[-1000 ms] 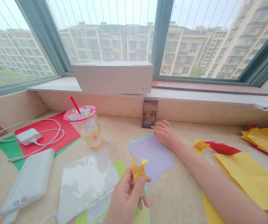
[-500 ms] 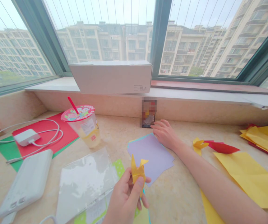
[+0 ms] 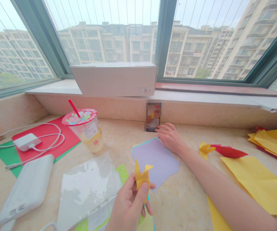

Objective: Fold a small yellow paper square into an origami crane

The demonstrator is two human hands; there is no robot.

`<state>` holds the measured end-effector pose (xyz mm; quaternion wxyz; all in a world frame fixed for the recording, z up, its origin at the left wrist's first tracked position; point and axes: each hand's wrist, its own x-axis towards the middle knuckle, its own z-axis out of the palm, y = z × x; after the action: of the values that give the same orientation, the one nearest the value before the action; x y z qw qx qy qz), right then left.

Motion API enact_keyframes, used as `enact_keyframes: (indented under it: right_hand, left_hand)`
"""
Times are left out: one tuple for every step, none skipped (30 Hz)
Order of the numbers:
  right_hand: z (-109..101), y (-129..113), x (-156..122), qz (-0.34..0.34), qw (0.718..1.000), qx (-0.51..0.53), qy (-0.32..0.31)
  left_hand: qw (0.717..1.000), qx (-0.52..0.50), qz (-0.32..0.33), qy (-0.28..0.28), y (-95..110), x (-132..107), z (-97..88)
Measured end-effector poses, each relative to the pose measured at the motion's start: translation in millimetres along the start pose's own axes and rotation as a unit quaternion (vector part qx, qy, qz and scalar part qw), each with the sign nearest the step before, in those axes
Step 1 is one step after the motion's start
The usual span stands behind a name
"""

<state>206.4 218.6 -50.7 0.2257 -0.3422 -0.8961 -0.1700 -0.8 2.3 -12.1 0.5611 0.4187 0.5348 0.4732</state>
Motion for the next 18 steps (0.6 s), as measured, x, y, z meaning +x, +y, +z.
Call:
enact_keyframes:
  right_hand:
    - [-0.2, 0.0, 0.0, 0.0, 1.0, 0.0, 0.001]
    - [-0.4, -0.1, -0.1, -0.001, 1.0, 0.0, 0.001]
    - [-0.5, -0.1, -0.2, -0.001, 1.0, 0.0, 0.002]
    - [-0.6, -0.2, -0.2, 0.0, 1.0, 0.0, 0.002]
    - [-0.6, -0.2, -0.3, 0.001, 1.0, 0.0, 0.001]
    - [-0.5, -0.2, -0.3, 0.002, 1.0, 0.0, 0.001]
    - [-0.3, -0.2, -0.3, 0.003, 1.0, 0.0, 0.001]
    - [0.0, -0.2, -0.3, 0.003, 1.0, -0.001, 0.001]
    - [0.2, -0.2, -0.3, 0.003, 1.0, -0.002, 0.001]
    - [0.5, -0.2, -0.2, 0.002, 1.0, -0.003, 0.001]
    - [0.8, -0.1, -0.1, 0.001, 1.0, -0.004, 0.001]
    - [1.1, 0.0, 0.0, 0.001, 1.0, -0.004, 0.001]
    - [1.3, 0.1, 0.1, 0.001, 1.0, -0.004, 0.001]
    - [1.4, 0.2, 0.2, 0.001, 1.0, -0.004, 0.002]
    - [1.5, 0.3, 0.2, 0.001, 1.0, -0.003, 0.003]
    - [1.5, 0.4, 0.3, 0.001, 1.0, -0.001, 0.004]
    - [1.5, 0.5, 0.3, 0.0, 1.0, 0.0, 0.005]
    - [1.5, 0.6, 0.3, 0.0, 1.0, 0.001, 0.005]
  left_hand:
    - [1.0, 0.0, 0.0, -0.001, -0.4, 0.1, -0.3]
    - [1.0, -0.001, 0.001, -0.003, -1.1, 0.5, -0.9]
    - [1.0, 0.0, 0.002, -0.005, -2.2, 1.2, -1.7]
    - [1.0, 0.0, 0.002, -0.008, -3.7, 2.1, -2.6]
    - [1.0, 0.0, 0.003, -0.014, -5.3, 3.2, -3.6]
    - [1.0, 0.0, 0.004, -0.023, -7.0, 4.3, -4.6]
    - [0.999, 0.0, 0.004, -0.034, -8.4, 5.2, -5.4]
    - [0.999, 0.0, 0.004, -0.041, -9.4, 5.9, -5.9]
    - [0.999, 0.0, 0.003, -0.043, -9.8, 6.1, -6.0]
    - [0.999, 0.0, 0.002, -0.039, -9.6, 5.9, -5.9]
    - [1.0, 0.0, 0.002, -0.029, -9.0, 5.5, -5.4]
    - [1.0, -0.001, 0.002, -0.018, -8.1, 4.9, -4.9]
    - [1.0, -0.001, 0.002, -0.01, -7.2, 4.4, -4.3]
    - [1.0, -0.002, 0.003, -0.006, -6.5, 4.0, -3.9]
    - [1.0, -0.003, 0.003, -0.011, -6.0, 3.8, -3.7]
    - [1.0, -0.004, 0.002, -0.018, -5.7, 3.8, -3.6]
    - [1.0, -0.005, 0.001, -0.023, -5.5, 3.9, -3.5]
    - [1.0, -0.005, 0.001, -0.025, -5.3, 3.8, -3.4]
